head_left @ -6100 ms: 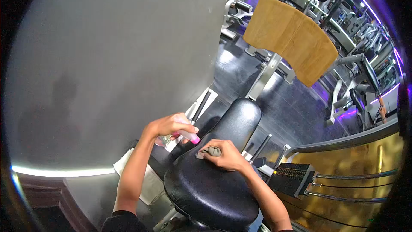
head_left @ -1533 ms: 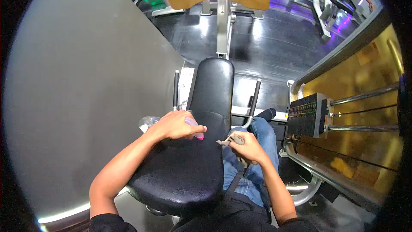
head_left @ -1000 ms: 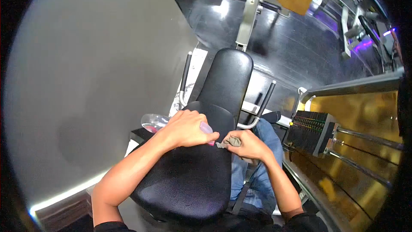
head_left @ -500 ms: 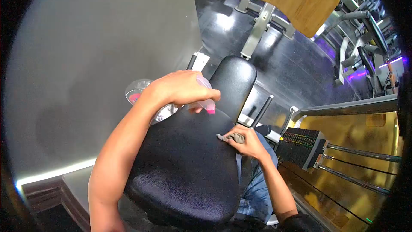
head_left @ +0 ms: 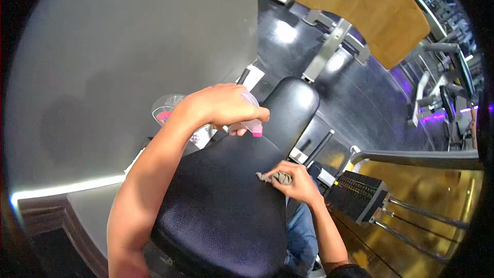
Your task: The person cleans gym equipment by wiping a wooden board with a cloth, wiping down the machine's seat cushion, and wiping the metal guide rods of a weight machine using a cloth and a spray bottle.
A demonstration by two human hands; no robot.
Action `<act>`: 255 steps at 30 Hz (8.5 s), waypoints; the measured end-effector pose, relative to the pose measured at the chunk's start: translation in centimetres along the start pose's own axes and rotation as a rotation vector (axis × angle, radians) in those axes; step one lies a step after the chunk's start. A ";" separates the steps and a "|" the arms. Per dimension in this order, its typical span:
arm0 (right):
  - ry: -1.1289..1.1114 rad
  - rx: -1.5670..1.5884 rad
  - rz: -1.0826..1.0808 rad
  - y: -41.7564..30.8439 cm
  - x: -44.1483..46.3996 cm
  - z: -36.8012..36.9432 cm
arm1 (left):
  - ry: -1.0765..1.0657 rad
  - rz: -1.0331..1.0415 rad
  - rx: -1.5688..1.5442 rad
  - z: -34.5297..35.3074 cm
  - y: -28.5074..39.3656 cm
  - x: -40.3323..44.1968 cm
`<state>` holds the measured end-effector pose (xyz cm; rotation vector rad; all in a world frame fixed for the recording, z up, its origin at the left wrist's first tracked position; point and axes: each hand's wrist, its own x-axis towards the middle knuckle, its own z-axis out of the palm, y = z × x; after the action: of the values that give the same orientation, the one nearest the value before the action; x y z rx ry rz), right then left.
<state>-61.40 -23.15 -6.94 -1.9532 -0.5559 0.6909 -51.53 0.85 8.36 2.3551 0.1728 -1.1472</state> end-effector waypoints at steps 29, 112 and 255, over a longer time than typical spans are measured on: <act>-0.150 0.108 -0.099 -7.1 7.0 2.8 | 0.974 -0.004 -1.056 -4.3 -14.5 -4.0; -0.220 -0.107 0.090 -5.1 7.3 1.5 | 0.050 0.061 -0.893 -2.7 -10.7 1.6; -0.159 -0.005 0.091 3.2 5.5 0.4 | 0.049 -0.126 -0.416 1.4 -9.0 7.7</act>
<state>-57.27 -20.80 -11.23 -1.9486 -0.5687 0.9088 -50.53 7.09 -1.77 2.0244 0.5303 -0.9969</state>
